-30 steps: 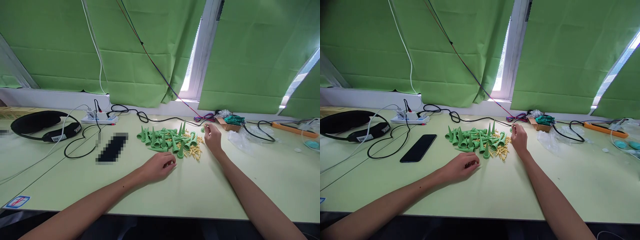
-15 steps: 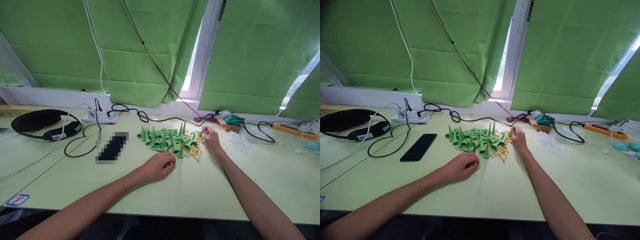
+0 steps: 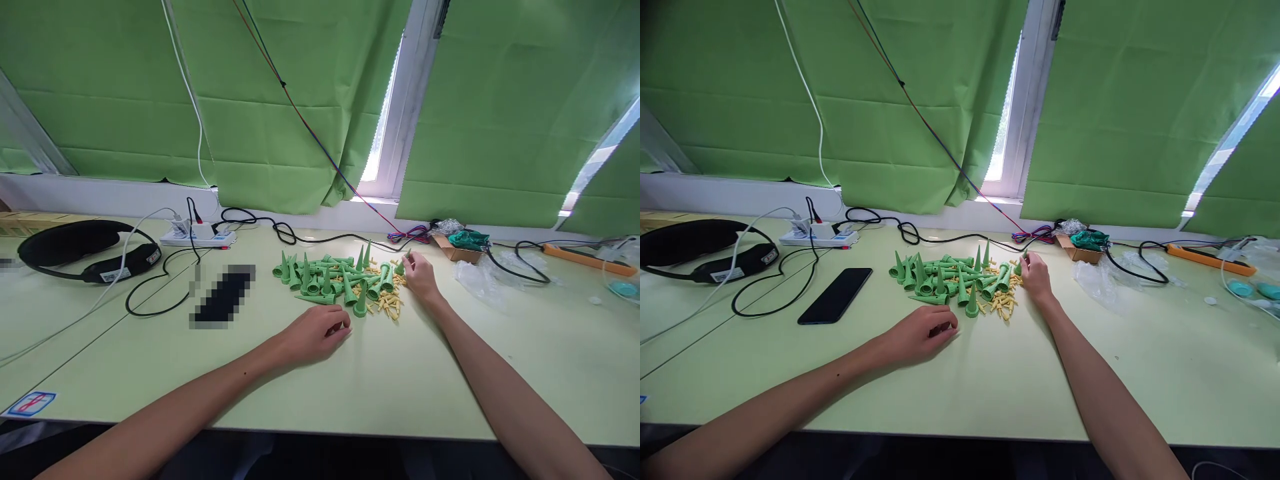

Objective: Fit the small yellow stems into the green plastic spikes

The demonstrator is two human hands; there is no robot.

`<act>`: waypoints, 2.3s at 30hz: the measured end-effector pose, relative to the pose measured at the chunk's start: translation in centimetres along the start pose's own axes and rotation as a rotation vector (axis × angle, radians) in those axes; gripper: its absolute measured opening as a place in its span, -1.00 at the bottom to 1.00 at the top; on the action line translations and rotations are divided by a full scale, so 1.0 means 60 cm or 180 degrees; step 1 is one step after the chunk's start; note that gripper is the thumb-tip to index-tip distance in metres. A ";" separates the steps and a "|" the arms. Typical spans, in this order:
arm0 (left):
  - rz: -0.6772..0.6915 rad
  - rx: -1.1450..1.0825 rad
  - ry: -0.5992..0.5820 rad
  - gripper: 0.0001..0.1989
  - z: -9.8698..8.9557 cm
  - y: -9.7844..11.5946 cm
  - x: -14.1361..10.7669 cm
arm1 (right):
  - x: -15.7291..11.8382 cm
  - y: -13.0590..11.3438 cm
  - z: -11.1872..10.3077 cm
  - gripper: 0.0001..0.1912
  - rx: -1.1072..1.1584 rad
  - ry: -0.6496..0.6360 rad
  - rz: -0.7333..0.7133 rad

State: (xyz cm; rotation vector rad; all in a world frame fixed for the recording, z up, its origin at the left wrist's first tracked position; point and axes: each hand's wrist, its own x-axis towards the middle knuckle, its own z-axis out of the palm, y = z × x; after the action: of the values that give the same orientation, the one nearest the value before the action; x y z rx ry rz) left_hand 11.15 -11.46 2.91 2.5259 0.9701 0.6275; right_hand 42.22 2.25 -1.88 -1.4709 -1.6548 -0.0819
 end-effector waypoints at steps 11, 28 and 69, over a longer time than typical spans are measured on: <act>0.0060 0.0077 0.0009 -0.79 0.001 -0.003 -0.001 | -0.008 0.012 0.017 -0.77 -0.0192 -0.0558 0.0153; -0.0039 0.0178 -0.0148 -0.81 0.001 -0.004 -0.002 | -0.007 0.004 0.016 -0.82 -0.0138 -0.0916 0.0448; 0.0048 0.0286 -0.0212 -0.81 0.000 -0.002 -0.002 | -0.035 -0.137 -0.040 -0.77 -0.0263 -0.0830 0.1009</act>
State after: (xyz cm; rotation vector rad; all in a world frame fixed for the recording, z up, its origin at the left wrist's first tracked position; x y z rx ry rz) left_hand 11.03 -11.45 2.84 2.6170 0.9769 0.5112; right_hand 36.59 -3.15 2.20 -1.8526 -1.6121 0.2283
